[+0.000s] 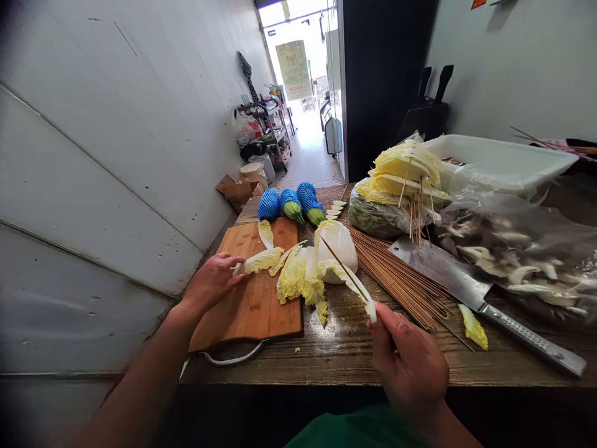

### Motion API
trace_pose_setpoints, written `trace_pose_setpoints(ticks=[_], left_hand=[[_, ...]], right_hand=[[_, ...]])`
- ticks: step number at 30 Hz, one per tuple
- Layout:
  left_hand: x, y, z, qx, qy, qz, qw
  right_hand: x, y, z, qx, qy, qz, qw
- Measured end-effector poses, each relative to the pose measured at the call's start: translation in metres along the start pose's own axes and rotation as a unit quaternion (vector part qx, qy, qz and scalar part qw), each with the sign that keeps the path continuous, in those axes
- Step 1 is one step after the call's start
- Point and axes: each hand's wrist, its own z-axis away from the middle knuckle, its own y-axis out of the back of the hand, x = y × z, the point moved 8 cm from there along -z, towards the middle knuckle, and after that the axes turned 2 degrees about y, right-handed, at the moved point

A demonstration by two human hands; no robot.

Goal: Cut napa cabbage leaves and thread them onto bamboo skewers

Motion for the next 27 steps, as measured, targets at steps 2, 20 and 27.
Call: trace_pose_setpoints(ticks=[2,20,27], left_hand=[[-0.001,0.005,0.001,0.020,0.006,0.044,0.999],[-0.048,-0.047,-0.066,-0.112,0.388,0.532,0.744],[-0.033,-0.062,-0.058,-0.203,0.399,0.533,0.718]], right_hand=[[0.001,-0.001,0.001,-0.015,-0.001,-0.004,1.000],[-0.001,-0.006,-0.006,-0.043,0.032,0.022,0.998],[-0.005,-0.004,-0.010,-0.044,0.042,0.014,0.998]])
